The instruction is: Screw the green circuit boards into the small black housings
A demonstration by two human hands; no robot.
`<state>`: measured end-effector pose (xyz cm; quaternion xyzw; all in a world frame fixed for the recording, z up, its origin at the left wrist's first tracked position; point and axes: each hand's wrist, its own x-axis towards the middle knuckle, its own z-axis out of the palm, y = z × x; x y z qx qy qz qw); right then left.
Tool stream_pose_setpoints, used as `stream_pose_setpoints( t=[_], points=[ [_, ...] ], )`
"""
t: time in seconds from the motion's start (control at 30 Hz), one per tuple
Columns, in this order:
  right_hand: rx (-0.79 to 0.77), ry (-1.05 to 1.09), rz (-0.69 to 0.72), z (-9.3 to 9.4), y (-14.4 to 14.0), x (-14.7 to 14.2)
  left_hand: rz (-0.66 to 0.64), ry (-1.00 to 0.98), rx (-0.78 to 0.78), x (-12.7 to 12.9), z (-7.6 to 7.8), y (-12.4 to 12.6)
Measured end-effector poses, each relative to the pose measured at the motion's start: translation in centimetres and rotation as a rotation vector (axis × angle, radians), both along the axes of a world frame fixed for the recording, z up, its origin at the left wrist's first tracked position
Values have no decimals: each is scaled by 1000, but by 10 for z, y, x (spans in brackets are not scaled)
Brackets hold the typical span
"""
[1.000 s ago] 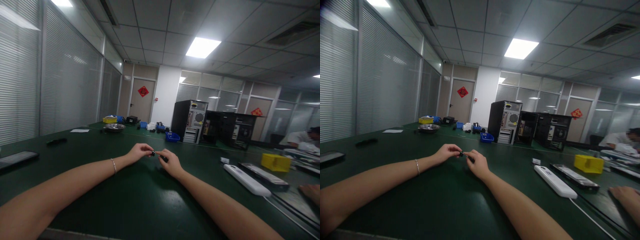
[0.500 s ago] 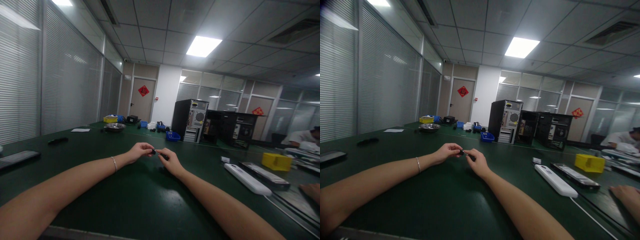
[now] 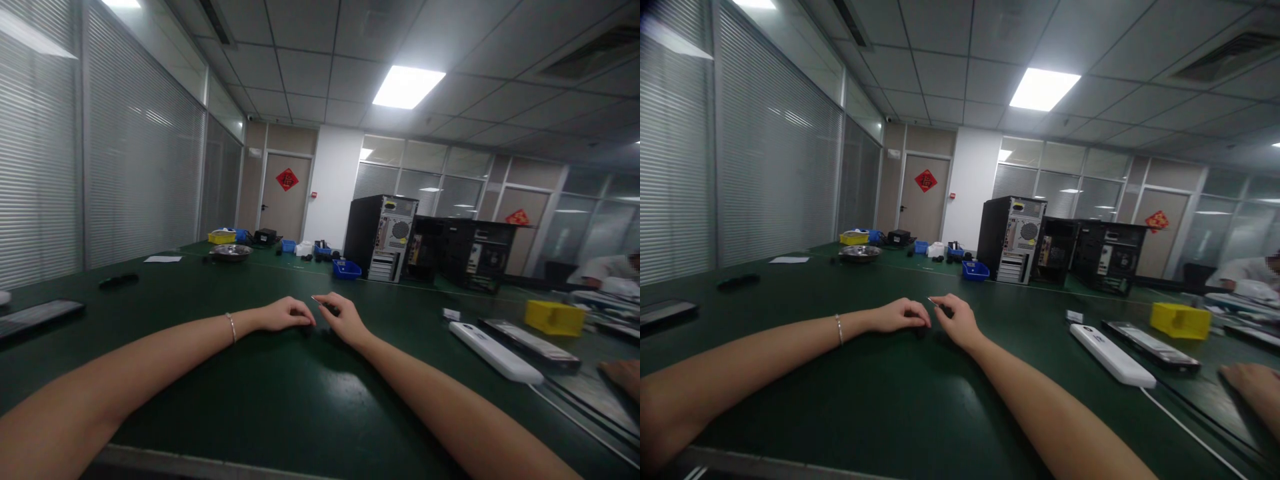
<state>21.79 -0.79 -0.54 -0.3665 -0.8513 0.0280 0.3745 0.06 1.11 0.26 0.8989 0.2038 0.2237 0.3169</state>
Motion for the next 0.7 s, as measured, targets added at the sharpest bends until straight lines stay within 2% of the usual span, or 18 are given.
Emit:
stream_pose_setpoints(
  t=[0.2,0.37,0.53,0.7],
  points=[
    [-99,-75,68,3,5,5,127,16,108,1,7,-5],
    [-190,-175,132,3,12,11,213,118,138,2,10,-10],
    [-225,-256,180,6,11,14,190,185,118,0,11,-14],
    [-217,-306,202,8,9,13,139,184,45,-9,10,-1]
  ],
)
